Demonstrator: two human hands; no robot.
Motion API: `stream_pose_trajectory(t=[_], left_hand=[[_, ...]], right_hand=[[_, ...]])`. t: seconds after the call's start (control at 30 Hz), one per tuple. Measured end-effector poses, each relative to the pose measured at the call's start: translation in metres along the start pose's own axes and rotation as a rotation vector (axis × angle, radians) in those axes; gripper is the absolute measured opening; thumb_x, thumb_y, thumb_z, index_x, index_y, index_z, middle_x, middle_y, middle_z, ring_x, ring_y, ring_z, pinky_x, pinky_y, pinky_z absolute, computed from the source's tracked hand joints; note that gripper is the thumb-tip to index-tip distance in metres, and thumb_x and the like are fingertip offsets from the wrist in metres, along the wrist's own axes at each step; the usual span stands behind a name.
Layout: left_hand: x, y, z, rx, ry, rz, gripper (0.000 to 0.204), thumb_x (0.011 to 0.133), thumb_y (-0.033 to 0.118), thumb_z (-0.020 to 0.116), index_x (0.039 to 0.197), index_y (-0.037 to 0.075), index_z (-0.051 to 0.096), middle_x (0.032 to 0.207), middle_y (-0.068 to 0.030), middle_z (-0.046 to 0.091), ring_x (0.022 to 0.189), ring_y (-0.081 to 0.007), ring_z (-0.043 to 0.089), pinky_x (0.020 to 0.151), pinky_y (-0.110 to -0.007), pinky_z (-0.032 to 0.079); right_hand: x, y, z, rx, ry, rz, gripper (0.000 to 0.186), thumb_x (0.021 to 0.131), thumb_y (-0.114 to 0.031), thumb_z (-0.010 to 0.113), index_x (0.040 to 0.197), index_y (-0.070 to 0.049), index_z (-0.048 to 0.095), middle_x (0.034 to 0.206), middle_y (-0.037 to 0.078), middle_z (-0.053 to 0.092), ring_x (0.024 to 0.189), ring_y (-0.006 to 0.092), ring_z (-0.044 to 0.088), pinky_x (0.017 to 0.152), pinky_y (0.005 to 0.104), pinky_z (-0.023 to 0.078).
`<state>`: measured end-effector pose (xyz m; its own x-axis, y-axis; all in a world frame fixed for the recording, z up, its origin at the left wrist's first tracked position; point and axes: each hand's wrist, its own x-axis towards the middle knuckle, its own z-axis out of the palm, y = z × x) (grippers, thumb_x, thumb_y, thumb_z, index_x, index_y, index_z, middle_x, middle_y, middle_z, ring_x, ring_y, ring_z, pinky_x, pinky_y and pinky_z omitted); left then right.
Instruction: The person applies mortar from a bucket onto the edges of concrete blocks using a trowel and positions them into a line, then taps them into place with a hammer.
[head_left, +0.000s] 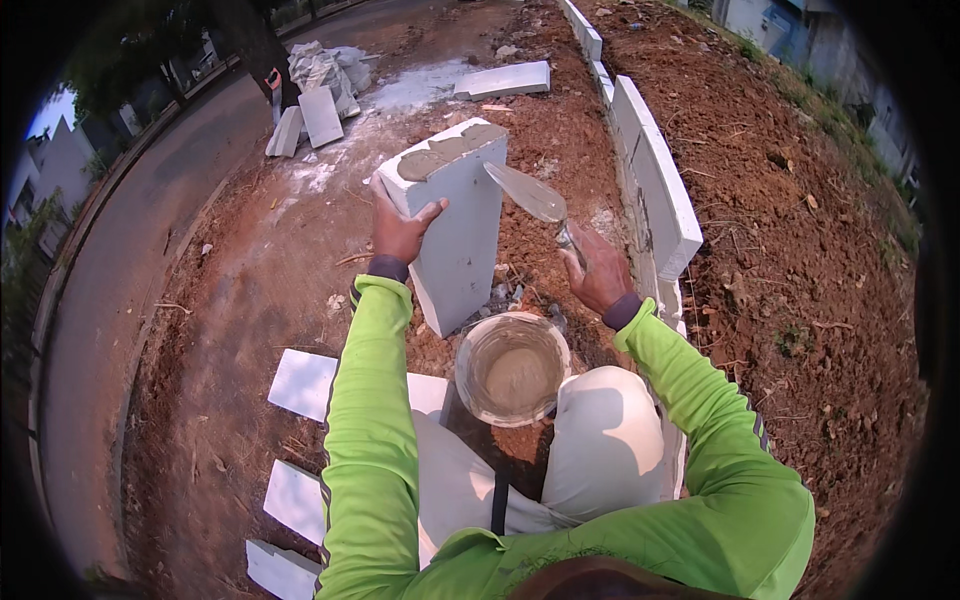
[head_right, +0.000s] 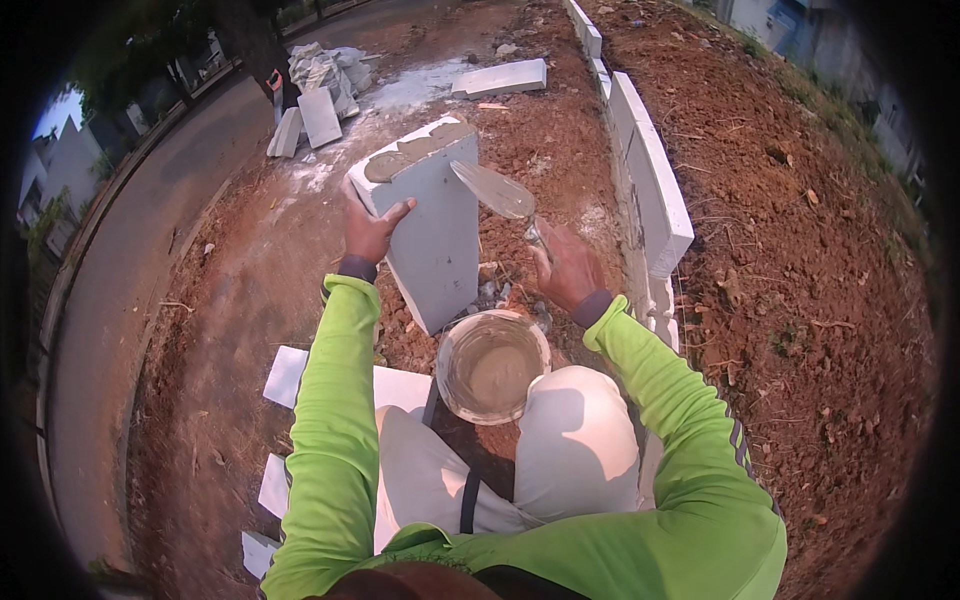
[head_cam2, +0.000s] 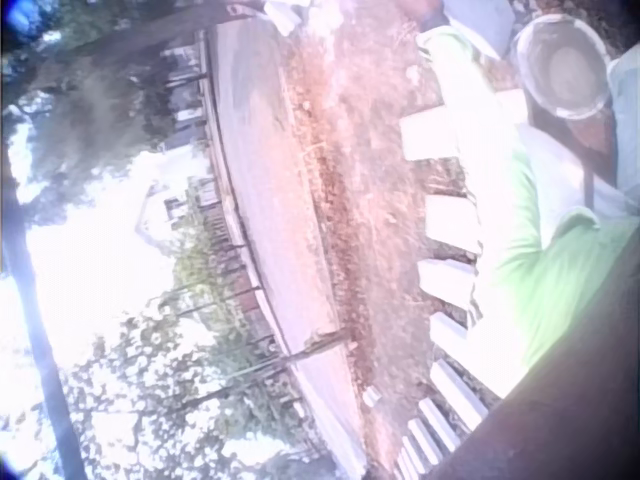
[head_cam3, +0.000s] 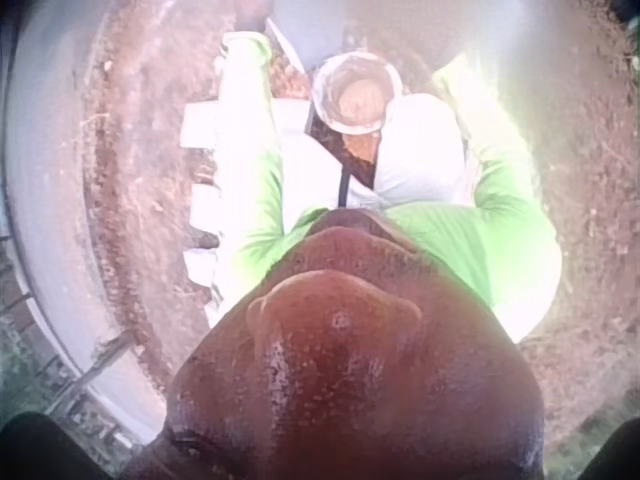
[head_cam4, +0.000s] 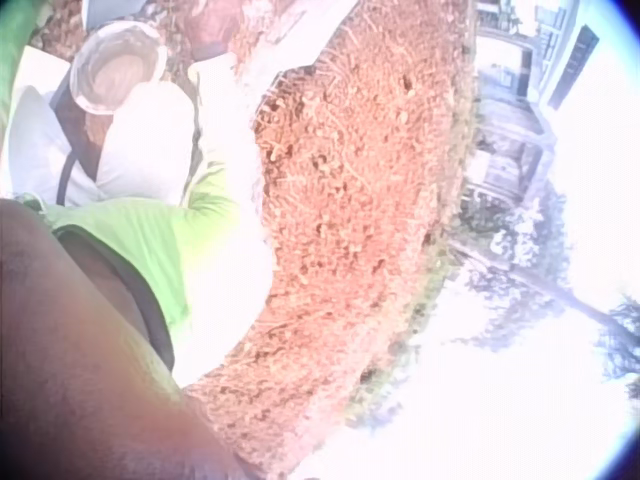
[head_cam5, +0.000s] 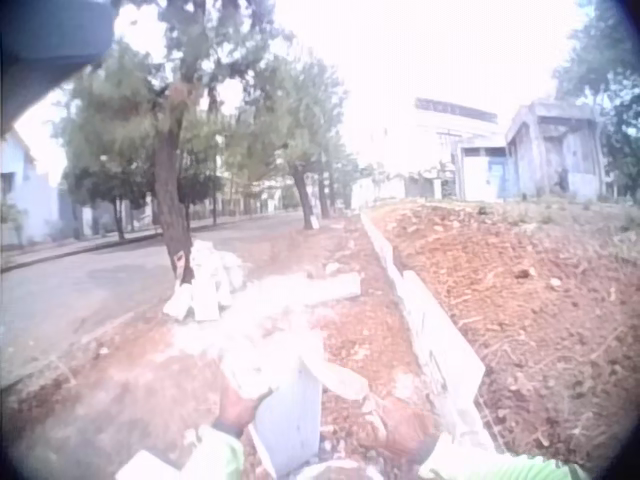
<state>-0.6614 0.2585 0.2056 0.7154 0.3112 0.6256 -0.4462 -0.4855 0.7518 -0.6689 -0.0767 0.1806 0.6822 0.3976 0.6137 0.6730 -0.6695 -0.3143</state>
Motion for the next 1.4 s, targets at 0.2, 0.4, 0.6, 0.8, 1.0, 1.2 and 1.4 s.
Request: stream_pose_trajectory(t=[0.2, 0.4, 0.6, 0.8, 1.0, 1.2, 1.4], left_hand=[[-0.002, -0.020, 0.007, -0.034, -0.017, -0.020, 0.097, 0.070, 0.024, 0.090, 0.138, -0.003, 0.026, 0.122, -0.0266, 0.057, 0.107, -0.0317, 0.064, 0.092, -0.040, 0.053], [-0.006, -0.012, -0.002, 0.071, -0.073, 0.086, 0.053, 0.076, 0.023, 0.083, 0.118, 0.002, 0.058, 0.110, -0.0124, 0.065, 0.103, -0.0238, 0.062, 0.091, -0.037, 0.050], [-0.006, -0.031, 0.002, 0.174, -0.025, 0.145, 0.065, 0.078, 0.030, 0.082, 0.127, 0.000, 0.051, 0.116, -0.0170, 0.063, 0.108, -0.0309, 0.060, 0.095, -0.039, 0.048], [-0.013, -0.015, 0.004, 0.326, -0.001, -0.072, 0.068, 0.080, 0.032, 0.081, 0.129, 0.001, 0.048, 0.119, -0.0182, 0.061, 0.112, -0.0321, 0.058, 0.096, -0.039, 0.047], [-0.008, -0.005, -0.001, 0.227, -0.095, 0.039, 0.065, 0.080, 0.033, 0.080, 0.128, 0.001, 0.049, 0.119, -0.0169, 0.061, 0.107, -0.0295, 0.060, 0.093, -0.039, 0.048], [-0.005, 0.002, 0.007, 0.024, -0.055, -0.058, 0.094, 0.074, 0.029, 0.087, 0.136, -0.003, 0.024, 0.121, -0.0242, 0.055, 0.105, -0.0290, 0.064, 0.086, -0.036, 0.057], [-0.008, 0.035, 0.002, -0.057, -0.071, -0.116, 0.094, 0.075, 0.016, 0.085, 0.140, -0.001, 0.020, 0.122, -0.0238, 0.056, 0.105, -0.0283, 0.064, 0.087, -0.036, 0.055]], right_hand=[[-0.087, 0.034, -0.004, -0.149, -0.710, -0.070, 0.043, 0.086, -0.032, 0.064, 0.123, -0.009, 0.064, 0.103, 0.020, 0.069, 0.094, 0.0393, 0.067, 0.080, 0.0497, 0.054], [-0.073, -0.003, 0.057, -0.396, -1.146, -0.208, 0.023, 0.075, -0.020, 0.068, 0.091, -0.004, 0.075, 0.093, 0.018, 0.073, 0.088, 0.0350, 0.071, 0.076, 0.0476, 0.057], [-0.080, -0.007, 0.090, -0.286, -1.323, -0.452, 0.027, 0.075, -0.021, 0.066, 0.093, -0.002, 0.073, 0.094, 0.019, 0.072, 0.091, 0.0383, 0.069, 0.079, 0.0471, 0.056], [-0.045, 0.025, 0.072, -0.117, -1.705, 0.140, 0.047, 0.087, -0.053, 0.067, 0.099, -0.007, 0.071, 0.075, 0.010, 0.067, 0.059, 0.0222, 0.064, 0.056, 0.0376, 0.052], [-0.044, 0.059, 0.028, 0.425, -1.619, 0.649, 0.043, 0.085, -0.050, 0.071, 0.101, -0.010, 0.069, 0.061, 0.005, 0.058, 0.044, 0.0141, 0.052, 0.040, 0.0298, 0.041], [-0.028, 0.067, -0.025, 1.164, -0.997, 0.611, 0.034, 0.092, -0.033, 0.066, 0.107, -0.002, 0.068, 0.068, 0.006, 0.060, 0.049, 0.0124, 0.056, 0.044, 0.0262, 0.043], [0.059, 0.000, -0.017, 0.342, 0.133, -0.100, 0.036, 0.090, -0.023, 0.069, 0.116, 0.002, 0.066, 0.080, 0.013, 0.065, 0.076, 0.0233, 0.066, 0.068, 0.0377, 0.051]])
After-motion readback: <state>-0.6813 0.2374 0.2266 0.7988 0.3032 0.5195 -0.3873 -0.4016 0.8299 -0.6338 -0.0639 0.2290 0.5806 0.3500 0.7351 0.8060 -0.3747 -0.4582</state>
